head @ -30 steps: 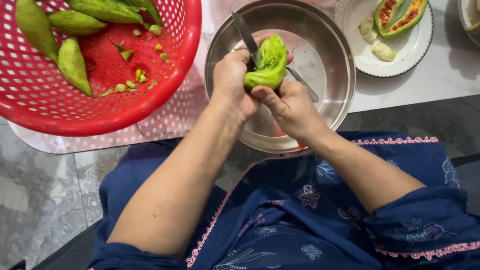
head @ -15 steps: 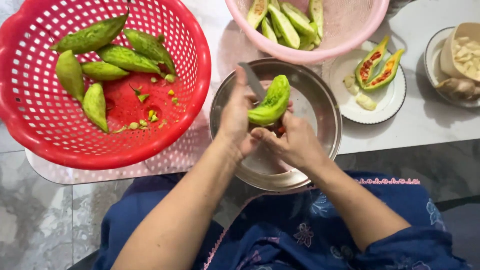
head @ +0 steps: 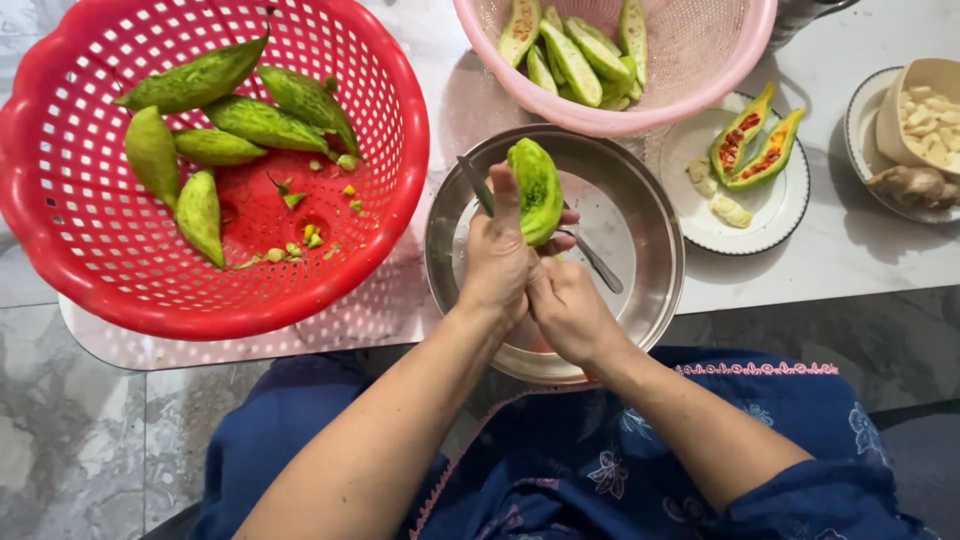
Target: The person cuts gourds with a knife, scoops out their seeds by hand and with a spoon, and places the prepared gourds into a colander.
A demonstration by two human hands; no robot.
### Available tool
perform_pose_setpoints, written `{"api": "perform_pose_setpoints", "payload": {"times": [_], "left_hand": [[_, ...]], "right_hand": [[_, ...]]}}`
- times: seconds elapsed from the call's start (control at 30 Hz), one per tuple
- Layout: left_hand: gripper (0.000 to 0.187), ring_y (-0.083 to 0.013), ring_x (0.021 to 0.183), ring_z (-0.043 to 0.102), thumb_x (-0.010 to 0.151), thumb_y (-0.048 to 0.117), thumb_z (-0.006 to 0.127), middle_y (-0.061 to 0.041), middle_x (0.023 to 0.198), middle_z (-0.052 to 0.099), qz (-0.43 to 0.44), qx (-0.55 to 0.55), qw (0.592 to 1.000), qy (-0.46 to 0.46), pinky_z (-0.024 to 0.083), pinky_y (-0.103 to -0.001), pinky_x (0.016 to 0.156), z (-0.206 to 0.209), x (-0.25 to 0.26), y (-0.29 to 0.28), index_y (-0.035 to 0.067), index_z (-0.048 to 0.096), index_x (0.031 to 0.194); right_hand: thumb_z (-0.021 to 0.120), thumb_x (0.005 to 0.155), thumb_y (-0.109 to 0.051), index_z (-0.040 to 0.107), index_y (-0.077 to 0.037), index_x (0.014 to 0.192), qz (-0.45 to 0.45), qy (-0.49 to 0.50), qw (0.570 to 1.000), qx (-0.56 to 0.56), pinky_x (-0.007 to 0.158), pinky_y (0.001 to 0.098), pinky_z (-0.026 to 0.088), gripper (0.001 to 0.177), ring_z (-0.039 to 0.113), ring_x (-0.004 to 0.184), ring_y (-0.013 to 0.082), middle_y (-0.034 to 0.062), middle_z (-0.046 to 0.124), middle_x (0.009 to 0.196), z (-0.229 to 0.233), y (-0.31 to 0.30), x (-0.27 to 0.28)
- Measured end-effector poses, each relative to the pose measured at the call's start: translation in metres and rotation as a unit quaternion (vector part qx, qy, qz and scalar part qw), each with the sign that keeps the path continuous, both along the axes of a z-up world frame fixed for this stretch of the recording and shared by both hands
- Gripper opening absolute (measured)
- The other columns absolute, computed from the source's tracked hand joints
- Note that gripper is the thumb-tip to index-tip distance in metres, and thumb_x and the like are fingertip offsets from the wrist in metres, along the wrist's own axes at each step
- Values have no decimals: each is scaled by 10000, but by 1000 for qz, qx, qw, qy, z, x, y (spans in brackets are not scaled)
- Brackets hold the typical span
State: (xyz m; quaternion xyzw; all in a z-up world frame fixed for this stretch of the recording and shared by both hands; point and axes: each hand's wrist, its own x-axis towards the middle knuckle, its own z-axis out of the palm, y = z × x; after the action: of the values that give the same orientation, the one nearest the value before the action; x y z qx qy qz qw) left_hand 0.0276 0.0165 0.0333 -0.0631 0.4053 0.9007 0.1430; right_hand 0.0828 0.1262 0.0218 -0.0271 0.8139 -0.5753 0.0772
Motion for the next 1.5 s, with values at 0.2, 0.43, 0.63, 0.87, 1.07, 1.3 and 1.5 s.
{"api": "perform_pose_setpoints", "payload": {"times": [0.2, 0.43, 0.63, 0.87, 1.07, 1.3, 1.5], "left_hand": [[822, -256, 805, 719, 922, 732, 336, -172, 1005, 690, -34, 219, 975, -36, 628, -399, 735, 5, -13, -6, 11, 494, 1285], [280, -264, 869, 699, 1061, 227, 502, -164, 1067, 665, -53, 135, 987, -62, 608, -397, 823, -8, -16, -4, 19, 494, 1248], [353, -239, 873, 725, 891, 54, 698, -143, 1010, 678, -3, 39, 996, -81, 636, -401, 757, -6, -22, -11, -7, 519, 1189], [301, -167, 838, 691, 917, 139, 753, -96, 1022, 700, 15, -65, 996, -65, 589, -306, 689, -10, -17, -4, 20, 637, 1169], [393, -233, 900, 692, 1029, 355, 566, -142, 1058, 705, -81, 87, 989, -88, 566, -376, 752, -5, -24, -22, 3, 637, 1189], [447, -301, 999, 703, 1010, 364, 484, -190, 1096, 688, -94, 170, 970, -143, 585, -460, 903, -2, -28, -27, -40, 599, 1161], [499, -303, 979, 697, 992, 371, 421, -207, 1107, 697, -103, 183, 969, -128, 579, -423, 861, -6, -29, -29, -52, 621, 1165]], "right_hand": [[471, 1063, -489, 446, -144, 637, -54, -279, 939, -191, 331, 256, 206, 548, 285, 359, 72, -58, 370, 503, 29, 16, -14], [472, 1036, -572, 475, -101, 619, -26, -223, 959, -172, 323, 265, 252, 629, 346, 370, 82, -26, 403, 499, 21, 9, -7], [652, 971, -465, 565, -79, 859, 14, -178, 953, -245, 384, 224, 314, 412, 418, 453, 52, -29, 486, 601, 38, 45, -13], [815, 852, -184, 645, 17, 1196, -33, -85, 995, 45, 470, 197, 456, 433, 579, 598, -16, -54, 690, 843, 49, 47, -34], [700, 911, -93, 627, 62, 1280, -74, -206, 957, -193, 391, 212, 304, 407, 383, 431, 27, 23, 584, 706, 59, 70, -37], [601, 863, -21, 606, 81, 1284, -62, -217, 946, -230, 381, 219, 323, 433, 405, 419, 51, 81, 698, 837, 63, 73, -41], [593, 855, -10, 610, 80, 1289, -62, -224, 944, -234, 390, 208, 335, 443, 417, 436, 51, 130, 738, 911, 63, 76, -42]]}}
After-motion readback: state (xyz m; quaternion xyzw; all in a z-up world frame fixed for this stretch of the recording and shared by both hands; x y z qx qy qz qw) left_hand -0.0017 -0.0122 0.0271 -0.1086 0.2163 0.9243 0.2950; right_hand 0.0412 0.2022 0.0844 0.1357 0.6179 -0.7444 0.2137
